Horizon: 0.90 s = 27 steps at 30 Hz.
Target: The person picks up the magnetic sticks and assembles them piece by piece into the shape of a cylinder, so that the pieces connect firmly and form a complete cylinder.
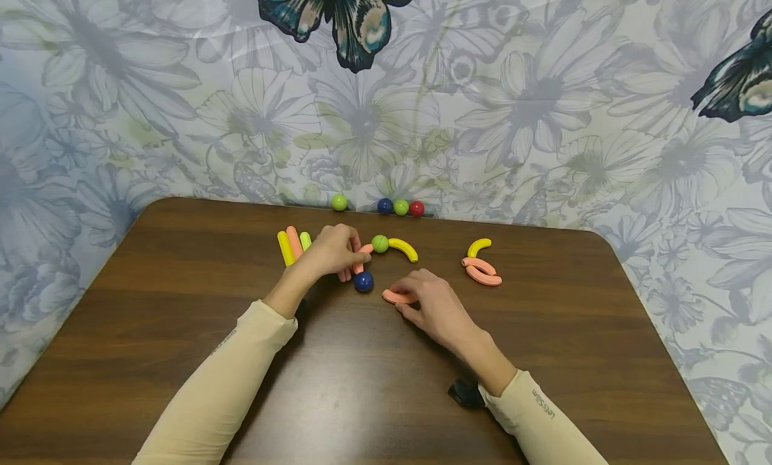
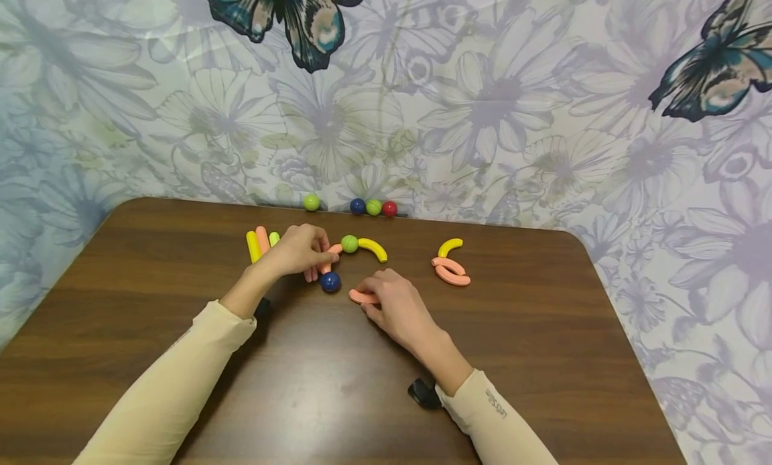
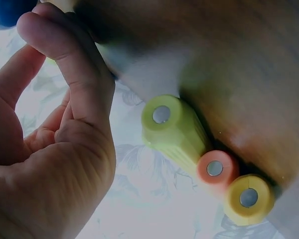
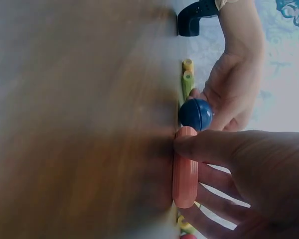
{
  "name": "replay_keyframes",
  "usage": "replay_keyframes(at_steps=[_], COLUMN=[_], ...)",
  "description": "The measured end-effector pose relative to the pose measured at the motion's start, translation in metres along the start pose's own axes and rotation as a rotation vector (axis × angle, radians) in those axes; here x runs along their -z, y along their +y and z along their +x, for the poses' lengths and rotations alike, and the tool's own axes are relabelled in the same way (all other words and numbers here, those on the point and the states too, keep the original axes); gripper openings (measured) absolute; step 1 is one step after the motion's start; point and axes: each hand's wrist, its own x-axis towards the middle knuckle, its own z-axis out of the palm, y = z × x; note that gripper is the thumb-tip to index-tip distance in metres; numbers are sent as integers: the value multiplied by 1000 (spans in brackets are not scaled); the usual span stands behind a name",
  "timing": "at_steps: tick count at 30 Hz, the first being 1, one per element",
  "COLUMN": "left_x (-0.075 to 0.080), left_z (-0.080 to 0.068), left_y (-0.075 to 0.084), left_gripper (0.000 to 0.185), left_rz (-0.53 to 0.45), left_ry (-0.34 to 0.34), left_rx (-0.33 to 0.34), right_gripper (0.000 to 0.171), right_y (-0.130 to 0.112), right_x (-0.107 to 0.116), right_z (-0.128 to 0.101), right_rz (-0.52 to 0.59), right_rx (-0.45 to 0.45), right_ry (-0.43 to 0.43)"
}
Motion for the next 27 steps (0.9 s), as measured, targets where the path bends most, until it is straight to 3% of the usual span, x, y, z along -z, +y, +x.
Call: replay_keyframes(at_steps=[9,21,27], left_x=[-3,-5,-3], left_z=[2,2,3], left_y=[-3,-4,-5], left_gripper=[22,22,21], left_rz=[1,35,42], left_ry=[-6,-26,-4], left_rx=[-18,-25,-38], right_gripper=[19,18,14], right_y=[-6,-3,5], right_x=[-6,-8,0], right_z=[14,11,11], right_rz=[39,97,107], right_rx=[64,90,60], right_ry=[35,16,129])
